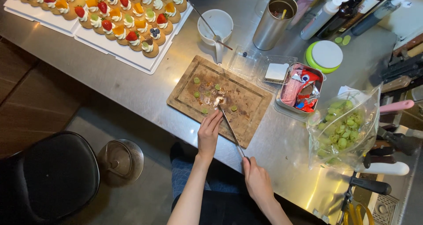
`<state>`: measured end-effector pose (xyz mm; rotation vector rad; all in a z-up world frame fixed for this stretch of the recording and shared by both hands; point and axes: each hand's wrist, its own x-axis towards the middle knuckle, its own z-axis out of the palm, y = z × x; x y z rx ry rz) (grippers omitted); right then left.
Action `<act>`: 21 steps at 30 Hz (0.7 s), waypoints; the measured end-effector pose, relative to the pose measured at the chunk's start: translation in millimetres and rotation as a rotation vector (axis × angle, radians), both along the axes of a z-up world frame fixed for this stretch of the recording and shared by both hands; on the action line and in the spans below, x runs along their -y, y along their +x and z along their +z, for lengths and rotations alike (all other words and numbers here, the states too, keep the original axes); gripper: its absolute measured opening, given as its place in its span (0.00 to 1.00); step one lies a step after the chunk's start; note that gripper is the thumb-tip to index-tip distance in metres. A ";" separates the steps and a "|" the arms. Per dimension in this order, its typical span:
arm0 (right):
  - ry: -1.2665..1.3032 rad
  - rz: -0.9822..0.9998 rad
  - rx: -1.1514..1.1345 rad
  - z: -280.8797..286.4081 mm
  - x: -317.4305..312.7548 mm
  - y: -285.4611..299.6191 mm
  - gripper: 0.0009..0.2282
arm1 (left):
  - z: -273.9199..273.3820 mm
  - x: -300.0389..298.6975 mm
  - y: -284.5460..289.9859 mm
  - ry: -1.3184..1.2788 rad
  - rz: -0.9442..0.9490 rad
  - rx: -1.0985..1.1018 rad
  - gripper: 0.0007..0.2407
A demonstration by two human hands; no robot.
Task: Decorating fruit tarts by placing sliced grapes and applying a glaze with a brush.
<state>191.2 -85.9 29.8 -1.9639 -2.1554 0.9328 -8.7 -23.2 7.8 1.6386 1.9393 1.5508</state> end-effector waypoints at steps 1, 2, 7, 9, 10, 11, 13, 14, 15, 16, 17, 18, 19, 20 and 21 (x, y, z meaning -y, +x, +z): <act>-0.027 -0.020 0.029 1.3 1.2 2.0 0.17 | 2.0 0.5 -1.1 -0.009 -0.014 0.017 0.13; -0.053 -0.040 0.057 2.7 2.3 4.2 0.17 | 4.2 1.0 -2.0 -0.018 -0.027 0.034 0.13; -0.040 -0.027 0.036 0.6 1.4 15.7 0.18 | -2.9 2.5 2.5 0.014 0.016 0.078 0.10; -0.024 -0.016 -0.008 1.8 5.0 17.2 0.18 | -7.9 3.5 2.4 0.029 0.042 0.078 0.09; -0.055 -0.037 -0.014 4.3 7.8 16.7 0.18 | -9.3 4.3 1.5 0.030 0.042 0.062 0.09; -0.086 -0.059 -0.017 7.0 10.9 17.8 0.18 | -11.1 5.5 2.3 0.029 0.042 0.050 0.09; -0.091 -0.048 0.016 12.9 16.2 17.3 0.18 | -13.3 6.4 2.2 0.021 0.038 0.039 0.09; -0.093 -0.039 0.046 16.0 19.3 17.1 0.18 | -14.2 7.4 2.1 0.016 0.034 0.027 0.10; -0.093 -0.040 0.045 16.6 19.0 17.3 0.18 | -14.1 6.3 1.5 0.016 0.032 0.027 0.10; -0.099 -0.038 0.055 17.3 18.7 17.6 0.17 | -13.9 5.2 1.1 0.021 0.032 0.022 0.10; -0.105 -0.035 0.066 17.7 19.0 18.7 0.17 | -14.1 4.9 1.4 0.025 0.032 0.018 0.10; -0.106 -0.036 0.067 16.7 19.1 19.5 0.17 | -14.5 5.3 1.5 0.024 0.032 0.019 0.10; -0.076 -0.018 0.062 15.8 19.0 20.0 0.17 | -14.6 5.5 1.3 0.025 0.031 0.021 0.10; -0.045 0.000 0.057 15.2 19.1 20.5 0.17 | -14.4 5.8 1.2 0.025 0.030 0.023 0.10; -0.044 -0.001 0.056 15.0 15.5 17.4 0.17 | -14.6 5.5 1.3 0.026 0.029 0.022 0.10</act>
